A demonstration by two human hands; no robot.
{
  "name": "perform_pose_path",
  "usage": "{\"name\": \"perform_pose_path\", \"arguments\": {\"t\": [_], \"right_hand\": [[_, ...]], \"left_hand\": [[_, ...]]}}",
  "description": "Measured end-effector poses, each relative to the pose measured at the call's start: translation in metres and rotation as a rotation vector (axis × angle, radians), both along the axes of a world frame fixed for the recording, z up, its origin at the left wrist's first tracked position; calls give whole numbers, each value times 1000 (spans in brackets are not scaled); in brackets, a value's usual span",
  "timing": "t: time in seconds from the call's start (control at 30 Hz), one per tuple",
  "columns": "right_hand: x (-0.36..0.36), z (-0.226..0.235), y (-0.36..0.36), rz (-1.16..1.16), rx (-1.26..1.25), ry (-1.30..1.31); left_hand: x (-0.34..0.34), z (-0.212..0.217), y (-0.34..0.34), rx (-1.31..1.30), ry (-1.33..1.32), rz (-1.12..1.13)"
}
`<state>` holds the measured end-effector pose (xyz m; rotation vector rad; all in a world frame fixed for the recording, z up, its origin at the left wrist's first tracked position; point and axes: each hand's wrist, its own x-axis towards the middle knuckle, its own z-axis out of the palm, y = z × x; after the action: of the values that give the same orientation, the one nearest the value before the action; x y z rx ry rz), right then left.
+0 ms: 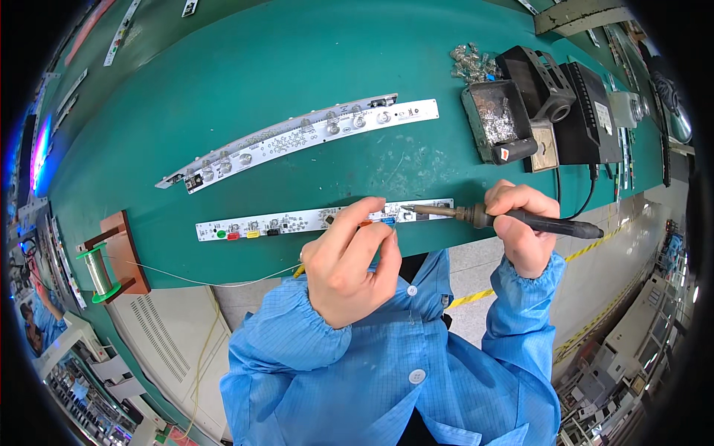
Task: Soldering electronic components onto LED circuit strips at an assembly station.
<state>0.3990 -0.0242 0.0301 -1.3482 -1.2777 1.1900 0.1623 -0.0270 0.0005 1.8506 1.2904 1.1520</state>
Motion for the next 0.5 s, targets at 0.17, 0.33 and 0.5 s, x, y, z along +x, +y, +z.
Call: {"name": "perform_pose_path", "arguments": {"t": [0.17, 0.33, 0.5], "right_hand": [[4, -4, 4, 6, -33, 14], [6, -4, 10, 6, -89, 49], [8, -3, 15, 12, -139, 96]], "left_hand": [[0, 1, 1, -18, 23, 1], [2, -1, 2, -3, 39, -10], [1, -1, 1, -15, 29, -13]]}}
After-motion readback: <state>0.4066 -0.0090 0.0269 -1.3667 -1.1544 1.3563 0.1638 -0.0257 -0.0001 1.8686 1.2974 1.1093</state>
